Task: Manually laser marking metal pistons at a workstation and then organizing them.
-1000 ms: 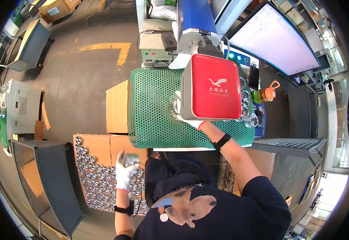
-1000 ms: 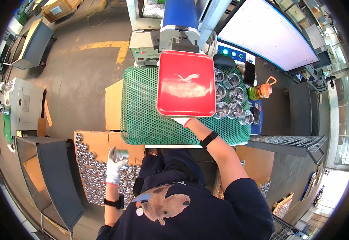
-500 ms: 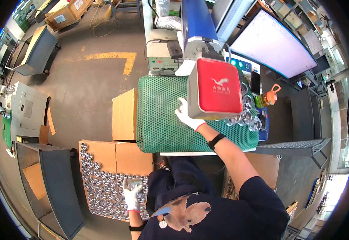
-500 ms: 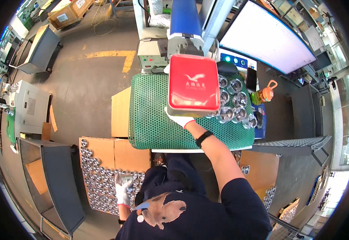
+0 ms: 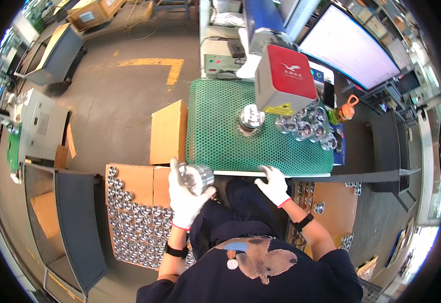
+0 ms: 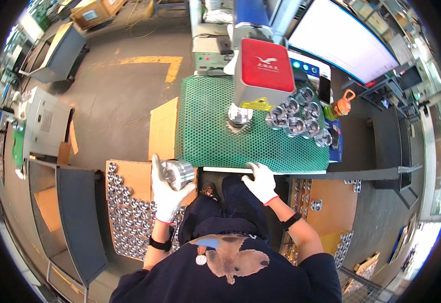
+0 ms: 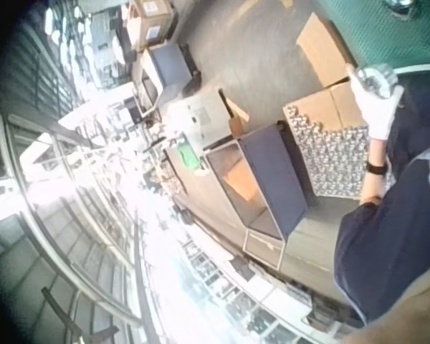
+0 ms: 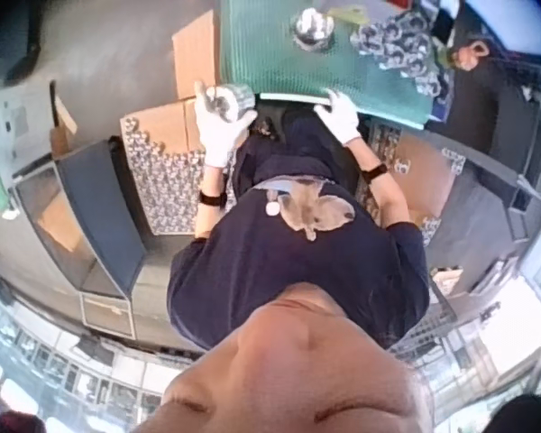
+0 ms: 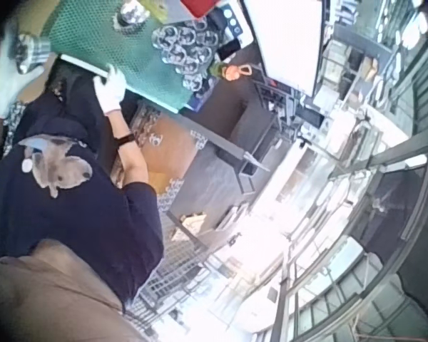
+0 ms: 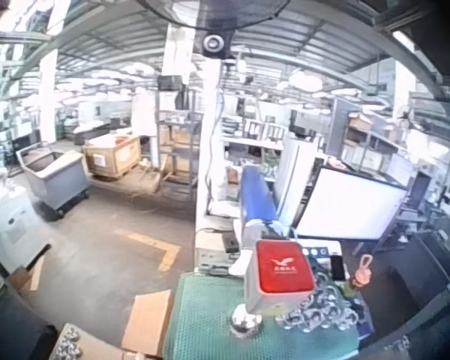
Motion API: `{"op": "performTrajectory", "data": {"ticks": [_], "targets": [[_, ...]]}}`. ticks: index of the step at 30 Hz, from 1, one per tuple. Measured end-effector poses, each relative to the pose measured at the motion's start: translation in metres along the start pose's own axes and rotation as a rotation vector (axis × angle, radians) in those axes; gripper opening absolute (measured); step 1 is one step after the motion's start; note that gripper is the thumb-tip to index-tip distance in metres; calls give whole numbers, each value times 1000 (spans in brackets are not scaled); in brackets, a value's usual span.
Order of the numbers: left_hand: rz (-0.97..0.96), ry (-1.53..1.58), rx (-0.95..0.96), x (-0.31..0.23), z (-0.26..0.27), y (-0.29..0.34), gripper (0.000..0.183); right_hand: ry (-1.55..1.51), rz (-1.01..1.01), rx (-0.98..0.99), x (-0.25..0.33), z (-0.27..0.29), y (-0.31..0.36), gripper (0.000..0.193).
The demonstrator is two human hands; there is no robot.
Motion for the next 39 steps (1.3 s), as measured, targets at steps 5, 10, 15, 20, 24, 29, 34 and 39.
{"op": "performTrajectory", "data": {"ticks": [5,10,15,20,24,29,34,39], "targets": [[18,381,-17,-1,-9,3,128,-374,-179,121,-17,-21,-3,43],[281,832,41,27,-41,16,121,-623,-245,424,35,-40,-2,42],[680,1108,78,67,-67,51,105,-1196,-234,834,132,-44,17,49],[811,1269,194,83,-79,77,78,-1502,-405,1000,155,-80,24,50],[797,1123,139,101,-77,83,86,-1135,-322,1134,152,-105,-9,48],[663,733,-7,121,-30,93,75,14,400,597,163,-100,-126,27],[808,669,-70,153,-7,130,65,347,365,-152,158,-73,-247,19],[851,672,-50,155,-9,133,60,218,218,-125,143,-58,-283,22]]}}
Point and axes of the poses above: each hand's wrist, its own y-axis away from the middle knuckle, its own z-axis out of the back of the hand, x = y × z, the point moved 9 cm from there along -y, towards the middle knuckle, and after that the axes turned 2 degrees about -z, right-handed, at the moved point
